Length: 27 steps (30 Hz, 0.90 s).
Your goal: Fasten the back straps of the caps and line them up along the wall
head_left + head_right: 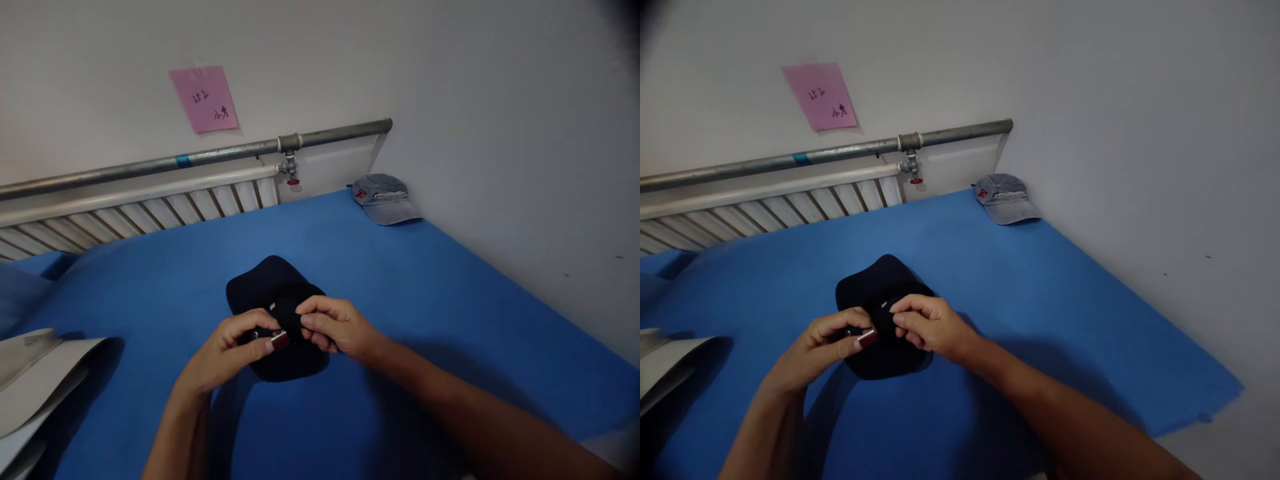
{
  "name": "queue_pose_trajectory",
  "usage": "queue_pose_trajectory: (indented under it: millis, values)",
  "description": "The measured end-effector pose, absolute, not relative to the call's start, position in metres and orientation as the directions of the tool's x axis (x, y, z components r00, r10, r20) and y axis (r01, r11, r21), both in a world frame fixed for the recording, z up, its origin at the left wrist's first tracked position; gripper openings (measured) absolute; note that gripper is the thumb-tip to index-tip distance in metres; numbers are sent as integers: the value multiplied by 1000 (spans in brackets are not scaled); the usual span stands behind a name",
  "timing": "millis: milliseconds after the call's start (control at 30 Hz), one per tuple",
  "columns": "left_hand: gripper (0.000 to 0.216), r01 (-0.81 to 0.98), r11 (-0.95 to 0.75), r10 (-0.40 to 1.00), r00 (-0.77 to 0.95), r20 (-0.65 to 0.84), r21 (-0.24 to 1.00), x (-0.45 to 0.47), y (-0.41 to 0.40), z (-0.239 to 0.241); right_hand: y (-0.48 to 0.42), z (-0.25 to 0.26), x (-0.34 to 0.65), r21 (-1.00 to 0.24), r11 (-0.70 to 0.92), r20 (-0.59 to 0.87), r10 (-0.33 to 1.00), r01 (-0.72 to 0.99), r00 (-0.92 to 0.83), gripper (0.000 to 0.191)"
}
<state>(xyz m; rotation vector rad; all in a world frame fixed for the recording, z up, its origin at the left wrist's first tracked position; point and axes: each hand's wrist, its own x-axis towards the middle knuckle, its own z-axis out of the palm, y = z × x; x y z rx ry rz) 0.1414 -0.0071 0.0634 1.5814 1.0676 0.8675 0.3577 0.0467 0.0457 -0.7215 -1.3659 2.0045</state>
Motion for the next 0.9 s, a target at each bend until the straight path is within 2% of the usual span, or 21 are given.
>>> queue_pose_trajectory:
  millis: [233, 367, 500, 900]
  values:
    - [4, 49, 4, 969, 247, -16, 999, 144, 0, 48, 47, 49, 361, -957, -269, -119, 706, -109, -698, 12]
    - [9, -15, 56, 969, 243, -50, 998, 148, 1, 46, 46, 49, 360, -967, -243, -121, 711, -80, -693, 10]
    - [17, -64, 82, 972, 226, -66, 995, 148, 2, 47, 47, 48, 361, -951, -278, -112, 714, -134, -691, 11]
    - [19, -63, 118, 966, 237, -100, 991, 145, 4, 41, 47, 46, 361, -965, -259, -156, 690, -40, -707, 9]
